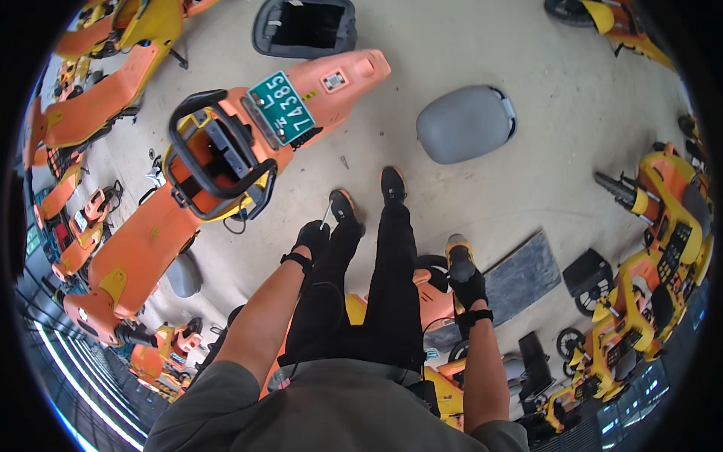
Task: The person uses an electric drill and pliers to work on the wiring and internal components under the seat of an electric scooter, then handles the storage compartment tub.
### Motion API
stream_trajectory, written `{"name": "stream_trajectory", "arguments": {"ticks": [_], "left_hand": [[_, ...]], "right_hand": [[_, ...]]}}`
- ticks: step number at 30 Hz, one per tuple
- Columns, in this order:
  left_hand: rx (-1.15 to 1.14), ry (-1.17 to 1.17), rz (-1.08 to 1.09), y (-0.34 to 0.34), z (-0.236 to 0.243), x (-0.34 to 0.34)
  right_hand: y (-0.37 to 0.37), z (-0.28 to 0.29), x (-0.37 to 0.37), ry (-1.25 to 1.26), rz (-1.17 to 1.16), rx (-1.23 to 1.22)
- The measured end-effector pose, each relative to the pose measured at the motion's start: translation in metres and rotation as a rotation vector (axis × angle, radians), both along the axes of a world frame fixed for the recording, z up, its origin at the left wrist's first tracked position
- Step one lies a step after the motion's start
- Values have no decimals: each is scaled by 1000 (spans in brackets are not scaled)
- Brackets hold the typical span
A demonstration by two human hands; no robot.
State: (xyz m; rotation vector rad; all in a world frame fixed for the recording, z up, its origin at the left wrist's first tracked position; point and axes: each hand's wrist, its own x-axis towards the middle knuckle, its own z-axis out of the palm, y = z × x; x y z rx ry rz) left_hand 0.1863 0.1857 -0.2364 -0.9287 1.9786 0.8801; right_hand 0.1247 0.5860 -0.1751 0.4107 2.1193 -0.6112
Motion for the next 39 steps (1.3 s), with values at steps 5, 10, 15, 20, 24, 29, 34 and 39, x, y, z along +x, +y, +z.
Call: {"name": "stream_trajectory", "arguments": {"ticks": [5,10,15,20,24,29,34,39], "left_hand": [[-142,-17,50,7,-93,-27],[-326,3,226,-1,-238,-36],[-409,112,151,-13,-352,-56],[-385,-74,90,-24,-427,-61],[-381,-40,62,-5,-452,-60],[-121,120,265,19,-415,-69],[548,283,307,80,-293,-109],[1050,220,577,124,-88,-143]], "right_hand": [[-15,-70,8,106,26,-182],[-7,-85,34,35,-103,-208],[-5,-83,48,-100,-247,-159],[-12,-105,47,-201,-348,-122],[-17,-122,38,-226,-395,-101],[-26,-110,37,-228,-453,-160],[-37,-66,20,-166,-603,-312],[-52,-8,18,-343,-1364,-1041]]}}
